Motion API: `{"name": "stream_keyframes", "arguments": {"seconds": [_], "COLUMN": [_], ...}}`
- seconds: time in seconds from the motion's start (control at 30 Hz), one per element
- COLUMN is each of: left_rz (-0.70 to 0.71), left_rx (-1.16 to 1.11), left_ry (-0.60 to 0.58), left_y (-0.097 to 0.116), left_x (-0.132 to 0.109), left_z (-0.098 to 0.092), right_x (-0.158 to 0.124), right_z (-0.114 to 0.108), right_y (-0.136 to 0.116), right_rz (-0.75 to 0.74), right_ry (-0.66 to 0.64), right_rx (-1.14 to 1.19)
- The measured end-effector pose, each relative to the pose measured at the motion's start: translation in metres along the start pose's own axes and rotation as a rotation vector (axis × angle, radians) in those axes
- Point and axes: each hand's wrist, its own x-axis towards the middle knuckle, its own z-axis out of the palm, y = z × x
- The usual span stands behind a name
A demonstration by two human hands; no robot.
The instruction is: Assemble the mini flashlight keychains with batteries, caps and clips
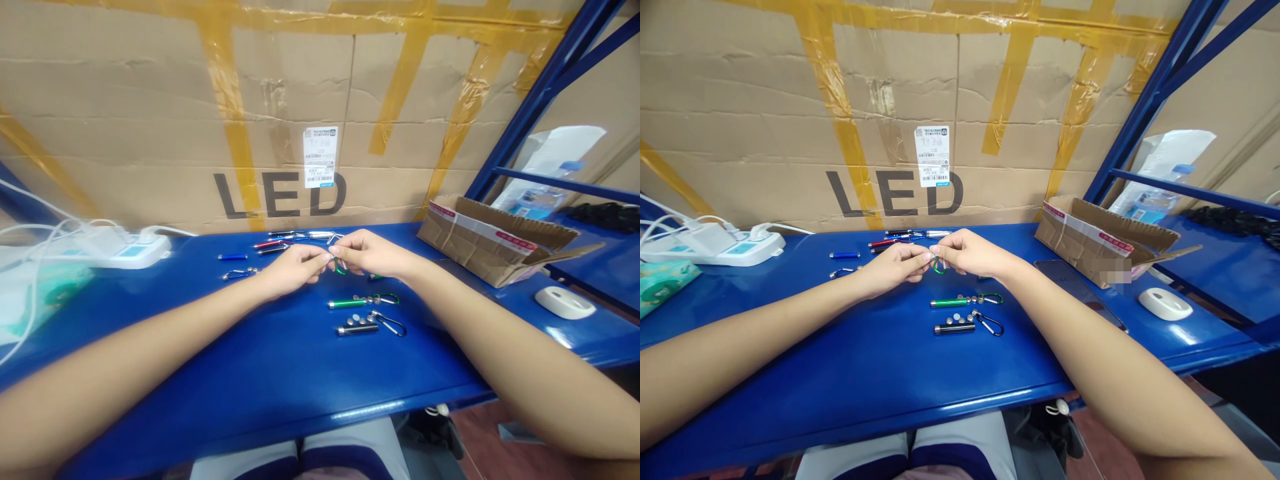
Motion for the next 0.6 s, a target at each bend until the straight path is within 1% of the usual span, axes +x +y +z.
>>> {"name": "stream_keyframes", "arguments": {"seconds": [0.07,0.13,0.2,0.27,0.33,0.4,0.47,0.53,0.6], "left_rz": [0.096,0.251,0.41,0.534,0.624,0.678,0.698,0.693,0.675], "left_rx": [0.239,0.487,0.687,0.841,0.978,1.1,1.182,1.194,1.152], "left_ry": [0.08,0.168,0.234,0.259,0.24,0.208,0.196,0.211,0.231], "left_y": [0.002,0.003,0.001,-0.003,-0.007,-0.009,-0.01,-0.011,-0.012], "left_x": [-0.001,-0.002,-0.004,-0.006,-0.008,-0.009,-0.01,-0.01,-0.009], "left_z": [0.002,0.004,0.005,0.005,0.003,0.001,-0.001,-0.001,-0.001], "right_x": [0.001,0.002,0.003,0.003,0.004,0.005,0.006,0.007,0.009], "right_z": [0.003,0.006,0.01,0.013,0.016,0.017,0.017,0.017,0.017], "right_y": [-0.001,-0.001,-0.001,-0.001,-0.002,-0.002,-0.002,-0.003,-0.002], "right_rz": [0.035,0.07,0.119,0.187,0.27,0.363,0.441,0.479,0.487], "right_ry": [0.012,0.008,-0.008,-0.027,-0.055,-0.09,-0.125,-0.135,-0.132], "right_rx": [0.098,0.25,0.395,0.492,0.562,0.64,0.717,0.769,0.793]}}
